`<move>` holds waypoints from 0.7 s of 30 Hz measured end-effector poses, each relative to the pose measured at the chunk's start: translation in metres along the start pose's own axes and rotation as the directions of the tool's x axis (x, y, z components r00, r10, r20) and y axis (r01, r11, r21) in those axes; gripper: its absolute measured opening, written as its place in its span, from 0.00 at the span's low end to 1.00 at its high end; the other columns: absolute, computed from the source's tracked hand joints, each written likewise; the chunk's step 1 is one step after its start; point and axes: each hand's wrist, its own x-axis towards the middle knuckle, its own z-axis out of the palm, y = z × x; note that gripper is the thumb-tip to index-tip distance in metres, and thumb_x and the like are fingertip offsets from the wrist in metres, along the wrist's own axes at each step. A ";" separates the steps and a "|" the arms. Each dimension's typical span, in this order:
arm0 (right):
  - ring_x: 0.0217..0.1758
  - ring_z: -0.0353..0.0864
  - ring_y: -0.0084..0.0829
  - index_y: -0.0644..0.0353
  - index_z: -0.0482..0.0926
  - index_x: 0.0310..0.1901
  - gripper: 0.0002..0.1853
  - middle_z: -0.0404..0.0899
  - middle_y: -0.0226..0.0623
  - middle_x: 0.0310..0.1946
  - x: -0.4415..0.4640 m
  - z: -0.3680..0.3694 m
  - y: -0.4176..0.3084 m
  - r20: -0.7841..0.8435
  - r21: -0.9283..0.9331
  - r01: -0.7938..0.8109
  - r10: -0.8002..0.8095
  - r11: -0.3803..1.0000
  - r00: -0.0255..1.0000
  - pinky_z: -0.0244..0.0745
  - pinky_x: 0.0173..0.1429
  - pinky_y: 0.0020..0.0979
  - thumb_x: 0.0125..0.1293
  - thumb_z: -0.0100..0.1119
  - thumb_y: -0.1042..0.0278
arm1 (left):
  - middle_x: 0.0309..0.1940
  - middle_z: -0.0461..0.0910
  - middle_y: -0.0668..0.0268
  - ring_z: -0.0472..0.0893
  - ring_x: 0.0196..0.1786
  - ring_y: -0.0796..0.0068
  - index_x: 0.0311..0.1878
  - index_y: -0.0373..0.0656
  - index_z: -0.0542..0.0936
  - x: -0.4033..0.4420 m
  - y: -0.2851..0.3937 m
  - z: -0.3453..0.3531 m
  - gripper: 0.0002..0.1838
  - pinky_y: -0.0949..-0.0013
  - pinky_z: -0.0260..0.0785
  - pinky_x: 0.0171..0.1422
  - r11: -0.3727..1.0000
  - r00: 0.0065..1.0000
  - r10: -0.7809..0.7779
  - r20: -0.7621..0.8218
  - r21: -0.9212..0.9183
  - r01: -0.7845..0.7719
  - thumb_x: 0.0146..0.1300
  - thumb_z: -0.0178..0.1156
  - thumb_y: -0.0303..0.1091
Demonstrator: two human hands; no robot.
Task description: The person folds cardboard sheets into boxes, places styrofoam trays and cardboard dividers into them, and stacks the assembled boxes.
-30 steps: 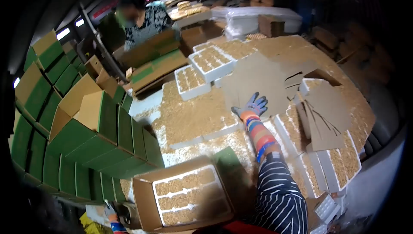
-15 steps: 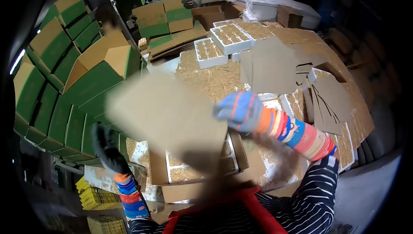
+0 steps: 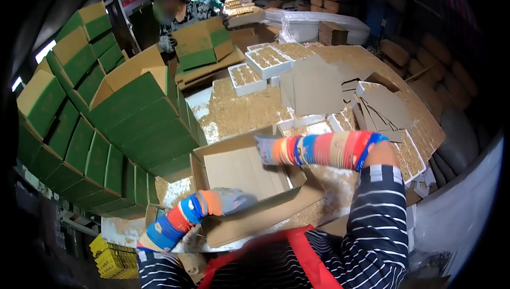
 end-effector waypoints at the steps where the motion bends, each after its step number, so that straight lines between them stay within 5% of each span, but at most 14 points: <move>1: 0.30 0.74 0.34 0.50 0.76 0.30 0.05 0.76 0.29 0.30 -0.009 0.004 -0.001 -0.138 0.045 -0.085 0.090 0.995 0.986 0.69 0.40 0.38 0.53 0.52 0.65 | 0.49 0.72 0.44 0.72 0.52 0.45 0.57 0.42 0.68 -0.006 -0.003 0.002 0.19 0.54 0.63 0.60 0.990 0.991 -0.073 -0.116 0.113 0.086 0.65 0.43 0.36; 2: 0.30 0.75 0.33 0.51 0.77 0.33 0.06 0.77 0.29 0.30 -0.027 -0.006 0.002 -0.383 0.319 -0.168 0.289 0.933 0.877 0.69 0.41 0.37 0.55 0.52 0.64 | 0.49 0.72 0.45 0.72 0.52 0.48 0.58 0.41 0.68 -0.017 -0.013 -0.001 0.19 0.55 0.63 0.60 0.983 0.932 -0.042 -0.361 0.154 0.104 0.64 0.44 0.33; 4: 0.31 0.77 0.31 0.53 0.78 0.38 0.09 0.79 0.29 0.30 -0.067 -0.020 0.006 -0.634 0.742 0.087 0.654 0.664 0.413 0.69 0.41 0.36 0.58 0.52 0.63 | 0.51 0.71 0.48 0.72 0.54 0.53 0.59 0.38 0.66 -0.044 -0.057 0.002 0.20 0.58 0.62 0.61 0.994 0.718 -0.049 -0.695 0.037 0.103 0.64 0.45 0.30; 6: 0.39 0.79 0.30 0.59 0.76 0.47 0.16 0.80 0.35 0.35 -0.093 -0.007 -0.022 0.034 0.940 0.328 0.982 -0.095 0.188 0.70 0.48 0.34 0.60 0.53 0.60 | 0.54 0.69 0.51 0.70 0.57 0.60 0.60 0.36 0.64 -0.066 -0.113 0.032 0.20 0.61 0.61 0.62 0.925 0.590 -0.246 -0.769 -0.369 -0.095 0.64 0.46 0.28; 8: 0.44 0.78 0.27 0.63 0.72 0.52 0.21 0.79 0.37 0.42 -0.114 0.032 -0.043 0.309 0.410 0.355 0.495 -0.840 0.812 0.70 0.52 0.30 0.62 0.54 0.60 | 0.56 0.68 0.54 0.68 0.58 0.65 0.60 0.35 0.64 -0.072 -0.140 0.074 0.20 0.64 0.59 0.63 0.677 0.588 -0.433 -0.684 -0.677 -0.289 0.66 0.45 0.30; 9: 0.46 0.77 0.27 0.63 0.69 0.55 0.22 0.78 0.38 0.44 -0.103 0.037 -0.052 -0.134 0.774 0.539 0.745 -0.334 0.653 0.70 0.53 0.30 0.62 0.54 0.61 | 0.56 0.68 0.55 0.68 0.58 0.66 0.60 0.36 0.64 -0.061 -0.125 0.080 0.20 0.65 0.58 0.64 0.697 0.566 -0.416 -0.712 -0.650 -0.304 0.67 0.45 0.31; 11: 0.51 0.73 0.30 0.63 0.64 0.59 0.31 0.74 0.39 0.50 -0.091 0.028 -0.075 0.084 0.559 0.385 0.512 -0.734 0.855 0.67 0.57 0.31 0.57 0.59 0.57 | 0.57 0.69 0.58 0.68 0.58 0.68 0.60 0.36 0.65 -0.042 -0.112 0.080 0.20 0.66 0.57 0.65 0.683 0.591 -0.392 -0.705 -0.654 -0.326 0.68 0.43 0.35; 12: 0.54 0.71 0.31 0.63 0.61 0.61 0.35 0.72 0.39 0.53 -0.077 0.022 -0.084 0.199 0.507 0.314 0.463 -0.803 0.864 0.66 0.58 0.32 0.55 0.62 0.55 | 0.57 0.69 0.60 0.69 0.59 0.69 0.62 0.38 0.62 -0.041 -0.128 0.085 0.24 0.65 0.59 0.65 0.437 0.726 -0.455 -0.515 -0.840 -0.322 0.67 0.45 0.42; 14: 0.57 0.69 0.32 0.63 0.58 0.63 0.43 0.70 0.40 0.56 -0.048 0.021 -0.087 0.274 0.804 0.191 0.636 -0.563 0.721 0.65 0.60 0.32 0.50 0.68 0.52 | 0.56 0.70 0.62 0.73 0.55 0.71 0.62 0.39 0.62 -0.031 -0.111 0.076 0.27 0.63 0.66 0.60 -0.073 0.761 -0.642 -0.088 -0.982 -0.174 0.65 0.51 0.45; 15: 0.55 0.71 0.31 0.64 0.58 0.63 0.47 0.71 0.40 0.54 -0.033 0.026 -0.092 0.314 0.903 0.040 0.721 -0.428 0.618 0.66 0.59 0.31 0.46 0.70 0.49 | 0.55 0.71 0.62 0.74 0.54 0.71 0.62 0.39 0.62 -0.025 -0.116 0.089 0.27 0.63 0.69 0.58 0.187 0.683 -0.707 -0.182 -0.980 -0.067 0.64 0.54 0.42; 16: 0.55 0.70 0.30 0.64 0.61 0.62 0.47 0.71 0.41 0.54 -0.032 0.033 -0.097 0.355 0.840 0.115 0.697 -0.530 0.623 0.66 0.59 0.32 0.45 0.69 0.44 | 0.54 0.72 0.61 0.75 0.52 0.71 0.62 0.40 0.61 -0.020 -0.123 0.101 0.27 0.63 0.71 0.55 0.421 0.610 -0.737 -0.291 -0.904 0.076 0.63 0.56 0.38; 17: 0.55 0.70 0.29 0.63 0.63 0.61 0.42 0.71 0.40 0.54 -0.020 0.061 -0.112 0.345 0.793 0.155 0.643 -0.590 0.684 0.66 0.60 0.30 0.49 0.66 0.45 | 0.53 0.72 0.61 0.76 0.50 0.70 0.64 0.41 0.58 -0.014 -0.098 0.090 0.33 0.65 0.71 0.54 0.289 0.608 -0.736 -0.298 -0.950 -0.116 0.58 0.61 0.32; 19: 0.55 0.70 0.27 0.61 0.65 0.59 0.35 0.71 0.38 0.55 -0.022 0.091 -0.106 0.292 0.640 0.289 0.573 -0.712 0.765 0.65 0.60 0.28 0.56 0.60 0.47 | 0.57 0.68 0.61 0.71 0.56 0.70 0.67 0.42 0.53 -0.016 -0.114 0.108 0.37 0.66 0.67 0.59 0.594 0.514 -0.712 -0.479 -0.801 0.076 0.58 0.61 0.29; 21: 0.55 0.70 0.25 0.60 0.66 0.60 0.29 0.71 0.35 0.55 -0.054 0.070 -0.093 0.221 0.373 0.419 0.518 -0.828 0.827 0.66 0.60 0.27 0.62 0.54 0.50 | 0.60 0.66 0.62 0.68 0.59 0.71 0.68 0.42 0.53 -0.006 -0.072 0.091 0.36 0.65 0.64 0.62 0.649 0.508 -0.641 -0.576 -0.760 -0.043 0.59 0.59 0.30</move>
